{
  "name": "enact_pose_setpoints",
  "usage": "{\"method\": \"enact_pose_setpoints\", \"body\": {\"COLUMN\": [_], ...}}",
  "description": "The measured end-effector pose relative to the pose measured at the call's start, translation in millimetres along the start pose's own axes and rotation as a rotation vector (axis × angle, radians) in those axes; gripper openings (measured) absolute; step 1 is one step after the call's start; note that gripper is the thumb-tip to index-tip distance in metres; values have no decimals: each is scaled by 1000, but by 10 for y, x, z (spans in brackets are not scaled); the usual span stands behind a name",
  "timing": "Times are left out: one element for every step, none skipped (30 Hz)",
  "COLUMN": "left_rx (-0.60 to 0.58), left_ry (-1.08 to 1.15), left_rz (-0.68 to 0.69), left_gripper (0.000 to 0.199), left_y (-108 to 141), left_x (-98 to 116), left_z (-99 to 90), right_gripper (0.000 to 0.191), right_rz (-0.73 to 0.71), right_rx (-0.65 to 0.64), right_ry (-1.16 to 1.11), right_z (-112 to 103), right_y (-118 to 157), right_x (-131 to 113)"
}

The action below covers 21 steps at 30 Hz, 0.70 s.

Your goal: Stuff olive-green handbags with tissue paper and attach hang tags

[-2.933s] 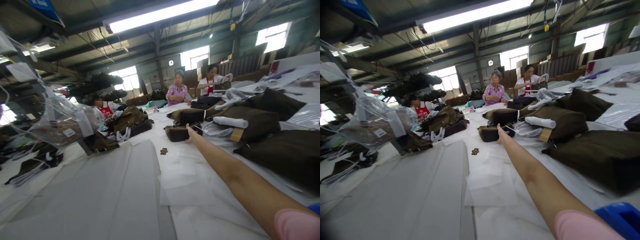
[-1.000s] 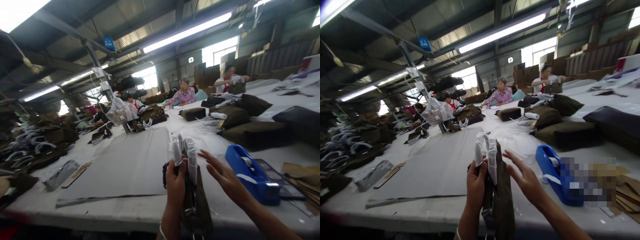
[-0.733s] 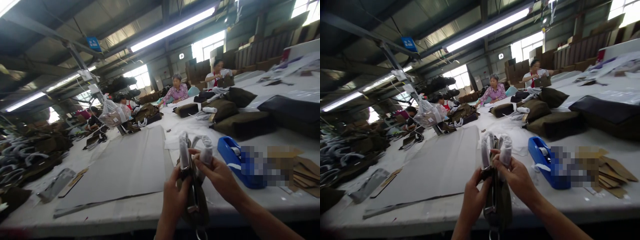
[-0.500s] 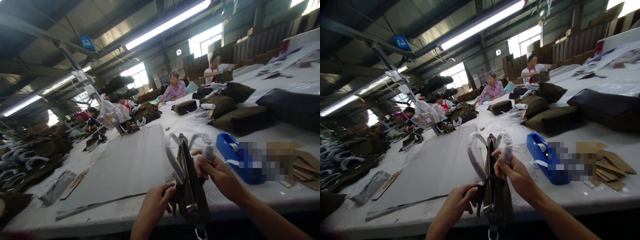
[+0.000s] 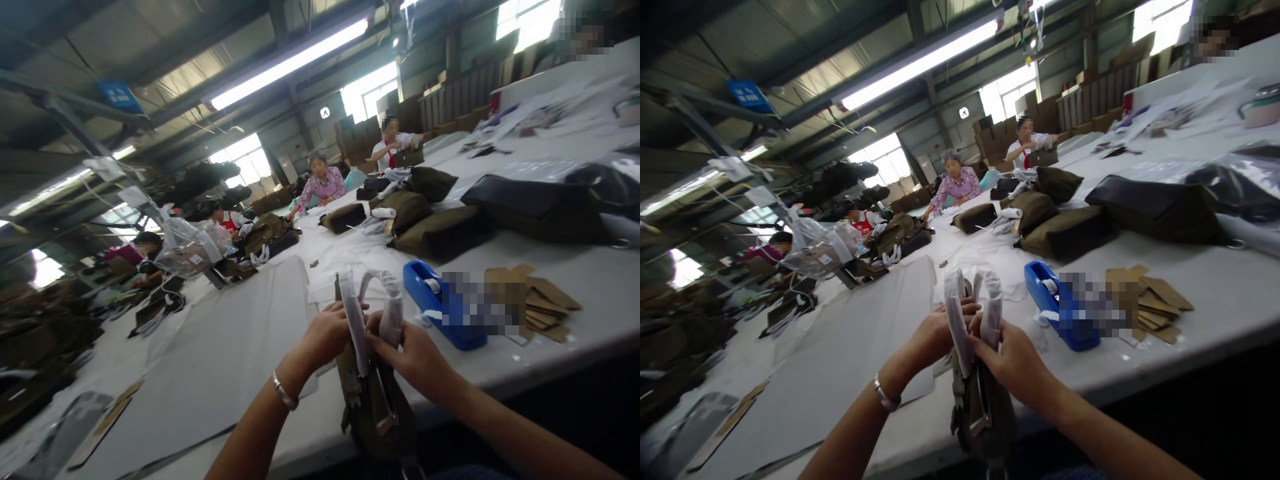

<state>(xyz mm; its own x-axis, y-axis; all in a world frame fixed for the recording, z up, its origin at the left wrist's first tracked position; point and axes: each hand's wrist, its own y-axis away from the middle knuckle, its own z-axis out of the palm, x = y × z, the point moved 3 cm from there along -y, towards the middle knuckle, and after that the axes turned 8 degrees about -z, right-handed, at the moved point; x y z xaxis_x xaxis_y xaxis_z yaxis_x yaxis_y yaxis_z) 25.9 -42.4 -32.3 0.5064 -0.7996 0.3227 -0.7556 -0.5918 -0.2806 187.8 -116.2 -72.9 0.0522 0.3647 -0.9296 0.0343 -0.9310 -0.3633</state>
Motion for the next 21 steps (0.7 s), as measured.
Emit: {"method": "enact_pose_setpoints", "body": {"left_rx": [16, 40, 59, 78, 90, 93, 89, 87, 85, 78, 67, 56, 52, 47, 30, 20, 11, 0, 53, 114, 142], "left_ry": [-75, -135, -174, -219, -258, -282, -292, -304, -318, -333, -350, -370, -392, -415, -439, -462, -485, -513, -528, -531, -513], "left_rz": [20, 33, 40, 51, 61, 70, 76, 82, 89, 94, 100, 107, 116, 128, 138, 148, 162, 163, 188, 192, 144], "left_gripper": [31, 30, 29, 27, 25, 23, 21, 20, 20, 20, 21, 24, 26, 29, 31, 31, 31, 30, 27, 26, 26], "left_y": [35, 77, 119, 159, 191, 215, 232, 245, 259, 278, 306, 347, 400, 465, 537, 613, 689, 762, 833, 899, 957], "left_x": [-31, -64, -95, -117, -131, -136, -134, -126, -112, -92, -66, -30, 17, 79, 153, 241, 343, 454, 588, 728, 860], "left_z": [10, 14, 16, 16, 14, 8, -5, -29, -63, -106, -154, -203, -246, -273, -276, -256, -214, -159, -119, -99, -108], "right_gripper": [37, 43, 51, 57, 58, 55, 50, 45, 40, 36, 32, 29, 27, 27, 27, 28, 28, 26, 23, 20, 20], "right_rz": [-14, -23, -23, -11, 6, 22, 30, 27, 17, 3, -10, -26, -46, -69, -97, -123, -143, -157, -166, -179, -198], "right_rx": [62, 91, 78, 25, -57, -146, -219, -271, -291, -286, -262, -223, -174, -125, -82, -59, -54, -64, -86, -120, -166], "right_ry": [85, 131, 126, 81, 18, -40, -79, -91, -70, -17, 68, 185, 320, 449, 558, 622, 653, 659, 654, 647, 632], "right_z": [-38, -66, -79, -80, -73, -66, -67, -78, -103, -141, -193, -257, -330, -406, -478, -535, -574, -592, -588, -564, -521], "right_y": [44, 88, 127, 160, 187, 208, 219, 217, 198, 161, 103, 27, -67, -171, -281, -388, -485, -565, -626, -664, -681], "right_x": [47, 94, 137, 175, 202, 216, 218, 215, 213, 216, 227, 243, 262, 280, 294, 305, 311, 311, 303, 285, 258]}}
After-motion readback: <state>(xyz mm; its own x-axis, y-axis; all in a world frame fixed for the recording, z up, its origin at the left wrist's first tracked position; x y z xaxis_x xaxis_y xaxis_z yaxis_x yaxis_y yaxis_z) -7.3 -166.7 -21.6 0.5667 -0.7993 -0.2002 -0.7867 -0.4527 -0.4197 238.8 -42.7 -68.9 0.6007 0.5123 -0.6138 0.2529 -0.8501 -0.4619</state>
